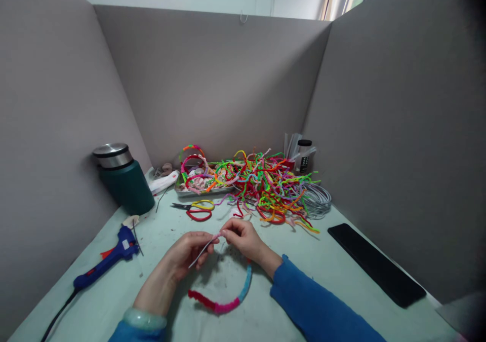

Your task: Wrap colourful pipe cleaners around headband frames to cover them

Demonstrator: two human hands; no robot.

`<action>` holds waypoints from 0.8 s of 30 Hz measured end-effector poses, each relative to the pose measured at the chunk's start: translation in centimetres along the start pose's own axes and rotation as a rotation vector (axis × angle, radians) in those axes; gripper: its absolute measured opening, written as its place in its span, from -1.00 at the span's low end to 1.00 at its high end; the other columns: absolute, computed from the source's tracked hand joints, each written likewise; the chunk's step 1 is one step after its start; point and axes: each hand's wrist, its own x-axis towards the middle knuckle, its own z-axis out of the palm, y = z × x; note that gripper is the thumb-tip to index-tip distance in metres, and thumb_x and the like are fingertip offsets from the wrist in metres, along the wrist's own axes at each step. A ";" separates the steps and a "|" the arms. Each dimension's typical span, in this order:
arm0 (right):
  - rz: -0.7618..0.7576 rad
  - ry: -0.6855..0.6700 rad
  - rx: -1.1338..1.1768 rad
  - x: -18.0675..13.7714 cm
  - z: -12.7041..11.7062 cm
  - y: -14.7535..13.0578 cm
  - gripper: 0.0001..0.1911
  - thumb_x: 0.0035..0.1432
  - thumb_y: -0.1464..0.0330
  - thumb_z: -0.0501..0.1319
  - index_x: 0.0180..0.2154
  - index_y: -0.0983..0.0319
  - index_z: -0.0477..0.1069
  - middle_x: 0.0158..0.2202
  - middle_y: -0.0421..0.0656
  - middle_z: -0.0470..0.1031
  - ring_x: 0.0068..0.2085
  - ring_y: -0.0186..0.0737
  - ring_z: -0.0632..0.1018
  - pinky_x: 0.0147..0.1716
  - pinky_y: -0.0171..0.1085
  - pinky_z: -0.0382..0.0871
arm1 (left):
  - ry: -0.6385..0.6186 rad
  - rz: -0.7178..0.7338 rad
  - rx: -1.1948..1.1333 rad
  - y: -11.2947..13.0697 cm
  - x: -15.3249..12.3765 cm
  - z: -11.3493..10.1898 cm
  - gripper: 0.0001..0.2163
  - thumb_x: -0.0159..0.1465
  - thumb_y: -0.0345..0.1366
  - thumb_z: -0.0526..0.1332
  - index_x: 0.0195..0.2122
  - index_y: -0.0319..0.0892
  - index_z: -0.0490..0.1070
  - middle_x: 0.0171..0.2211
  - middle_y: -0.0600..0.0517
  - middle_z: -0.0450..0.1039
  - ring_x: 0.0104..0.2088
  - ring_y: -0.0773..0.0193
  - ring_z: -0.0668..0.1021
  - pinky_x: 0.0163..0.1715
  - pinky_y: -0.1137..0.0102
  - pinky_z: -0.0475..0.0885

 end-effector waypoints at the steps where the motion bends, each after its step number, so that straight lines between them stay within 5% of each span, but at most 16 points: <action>1: -0.001 0.003 -0.005 0.0 0.0 0.0 -0.87 0.09 0.35 0.18 -0.44 0.27 0.42 -0.57 -0.27 0.34 -0.53 -0.40 0.32 -0.55 -0.42 0.16 | -0.001 -0.008 -0.007 0.0 0.0 0.0 -0.79 0.03 -0.23 0.23 -0.42 -0.28 0.46 -0.60 0.10 0.33 -0.75 0.53 0.20 -0.78 0.51 0.04; 8: -0.001 0.000 -0.024 -0.1 0.0 0.0 -0.84 0.10 0.31 0.19 -0.43 0.27 0.42 -0.55 -0.26 0.35 -0.52 -0.39 0.33 -0.55 -0.42 0.16 | -0.070 -0.044 -0.099 -0.1 0.0 -0.2 -0.84 0.01 -0.27 0.23 -0.45 -0.28 0.42 -0.66 0.16 0.22 -0.79 0.56 0.14 -0.81 0.54 -0.04; 12: 0.002 0.017 -0.055 0.0 0.1 0.2 -0.86 0.08 0.33 0.19 -0.44 0.26 0.42 -0.56 -0.27 0.35 -0.52 -0.39 0.32 -0.55 -0.42 0.15 | 0.001 -0.026 -0.019 -0.1 0.2 0.1 -0.80 0.02 -0.23 0.22 -0.43 -0.28 0.41 -0.65 0.17 0.24 -0.79 0.55 0.13 -0.80 0.53 -0.03; 17: 0.053 0.113 -0.139 0.4 0.2 1.2 -0.87 0.06 0.37 0.18 -0.50 0.27 0.39 -0.58 -0.27 0.34 -0.51 -0.38 0.34 -0.54 -0.41 0.16 | 0.426 0.266 0.499 -0.6 0.9 0.6 -0.65 0.09 -0.06 0.16 -0.25 -0.23 0.45 -0.61 0.10 0.38 -0.69 0.41 0.31 -0.69 0.49 0.13; 20: 0.070 0.137 -0.192 0.6 0.0 1.8 -0.87 0.06 0.38 0.17 -0.50 0.27 0.39 -0.59 -0.27 0.35 -0.52 -0.37 0.34 -0.54 -0.41 0.16 | 0.460 0.450 0.855 -0.9 1.1 0.7 -0.73 0.11 -0.08 0.16 -0.34 -0.15 0.52 -0.49 0.02 0.52 -0.48 0.27 0.48 -0.47 0.46 0.26; 24: 0.010 0.116 -0.413 0.4 -0.4 -0.1 -0.89 0.11 0.37 0.17 -0.42 0.25 0.43 -0.50 -0.20 0.42 -0.45 -0.30 0.41 -0.45 -0.35 0.23 | 0.478 0.478 1.081 -0.9 1.0 0.8 -0.75 0.19 -0.16 0.08 -0.41 -0.12 0.52 -0.41 -0.03 0.55 -0.40 0.23 0.51 -0.39 0.44 0.23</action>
